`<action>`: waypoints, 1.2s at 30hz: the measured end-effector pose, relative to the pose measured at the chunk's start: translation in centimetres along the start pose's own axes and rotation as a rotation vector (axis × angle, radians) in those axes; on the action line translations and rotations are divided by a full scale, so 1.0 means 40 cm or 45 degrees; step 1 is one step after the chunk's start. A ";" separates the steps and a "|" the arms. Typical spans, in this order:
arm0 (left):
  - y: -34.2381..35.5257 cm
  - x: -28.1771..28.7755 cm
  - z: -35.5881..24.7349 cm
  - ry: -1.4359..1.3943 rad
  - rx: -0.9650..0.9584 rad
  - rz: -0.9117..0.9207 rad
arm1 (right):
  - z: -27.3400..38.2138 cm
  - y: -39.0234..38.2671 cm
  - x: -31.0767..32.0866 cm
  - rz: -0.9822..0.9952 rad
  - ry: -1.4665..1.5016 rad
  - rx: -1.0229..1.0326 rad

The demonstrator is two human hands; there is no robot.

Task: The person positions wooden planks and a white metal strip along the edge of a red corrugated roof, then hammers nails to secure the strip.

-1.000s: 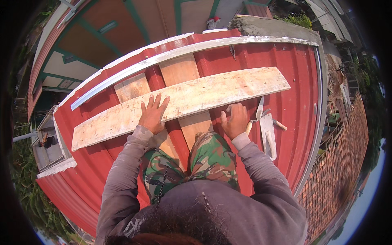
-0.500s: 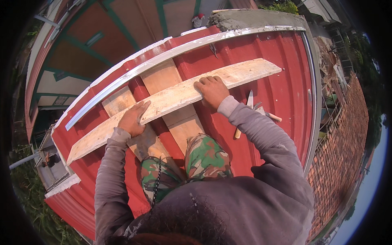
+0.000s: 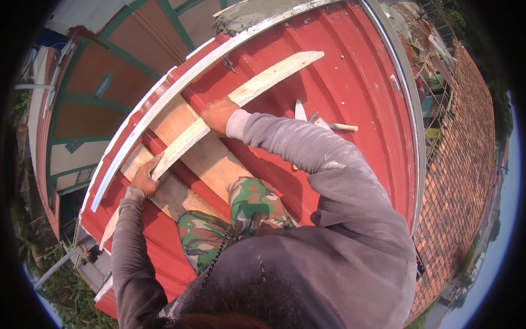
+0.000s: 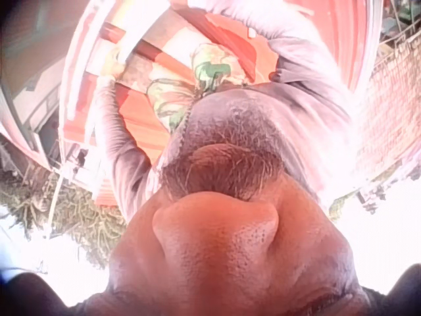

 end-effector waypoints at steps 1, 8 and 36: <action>-0.002 -0.003 -0.001 -0.054 0.055 0.016 | 0.000 0.001 0.001 0.025 0.000 -0.008; -0.014 -0.011 -0.041 0.170 -0.017 -0.058 | 0.000 -0.023 -0.015 -0.092 -0.013 0.001; 0.024 0.709 0.461 0.277 0.333 -0.709 | 0.159 0.671 0.337 -0.704 -0.133 -0.190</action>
Point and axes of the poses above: each hand's wrist, its own y-axis towards the middle knuckle, its own x-axis out of the back of the hand, z = x × y, the point moved 8 cm from there along y, towards the middle knuckle, and after that the axes turned 3 degrees about -y, right-handed, at the moved point
